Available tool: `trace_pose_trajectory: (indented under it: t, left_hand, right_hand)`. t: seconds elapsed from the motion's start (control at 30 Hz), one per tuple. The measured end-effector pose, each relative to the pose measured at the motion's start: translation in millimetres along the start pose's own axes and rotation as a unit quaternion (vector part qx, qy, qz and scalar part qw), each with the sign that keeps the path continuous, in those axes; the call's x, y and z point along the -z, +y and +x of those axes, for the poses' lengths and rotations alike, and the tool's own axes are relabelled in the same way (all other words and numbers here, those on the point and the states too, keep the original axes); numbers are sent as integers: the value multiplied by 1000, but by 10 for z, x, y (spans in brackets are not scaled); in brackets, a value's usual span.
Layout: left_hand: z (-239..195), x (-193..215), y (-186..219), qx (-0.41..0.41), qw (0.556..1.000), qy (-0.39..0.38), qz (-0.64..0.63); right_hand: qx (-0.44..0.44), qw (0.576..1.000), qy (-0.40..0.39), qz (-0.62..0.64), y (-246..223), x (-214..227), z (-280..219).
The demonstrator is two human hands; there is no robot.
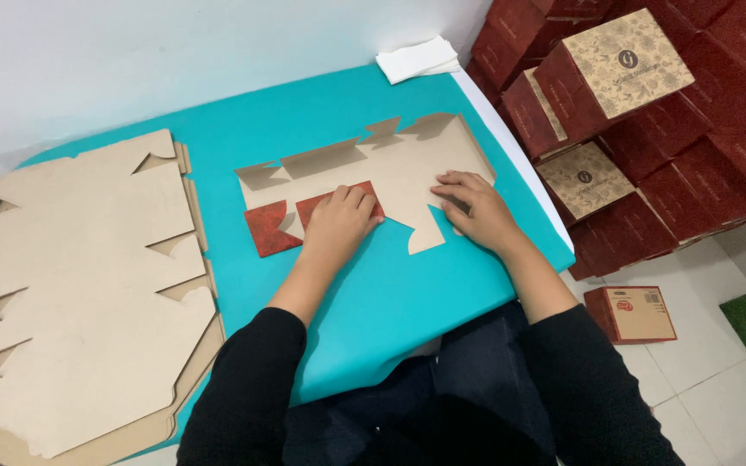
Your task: Assembling a decorative cardboard box by folding pre-scored lines and tucking flaps into place.
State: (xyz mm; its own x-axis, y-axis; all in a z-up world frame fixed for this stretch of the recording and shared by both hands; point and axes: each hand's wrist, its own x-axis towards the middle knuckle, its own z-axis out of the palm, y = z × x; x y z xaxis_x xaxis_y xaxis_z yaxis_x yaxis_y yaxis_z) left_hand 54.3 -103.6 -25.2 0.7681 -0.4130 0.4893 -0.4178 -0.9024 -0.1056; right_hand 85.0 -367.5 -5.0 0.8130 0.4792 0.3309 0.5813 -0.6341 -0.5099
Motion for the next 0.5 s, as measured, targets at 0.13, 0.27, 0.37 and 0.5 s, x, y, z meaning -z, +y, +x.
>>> trace_pose_trajectory:
  t: [0.13, 0.27, 0.37, 0.5]
  left_hand:
    - [-30, -115, -35, -60, 994, 62, 70]
    - [-2, 1, -45, -69, 993, 76, 59]
    - [-6, -14, -33, -66, 992, 88, 54]
    - [-3, 125, 27, -58, 992, 103, 39]
  right_hand:
    - [5, 1000, -5, 16, -24, -11, -5]
    - [-8, 1000, -22, 6, -94, 2, 7]
    - [-10, 999, -30, -27, -150, 7, 8]
    - [-20, 996, -41, -78, -150, -26, 20]
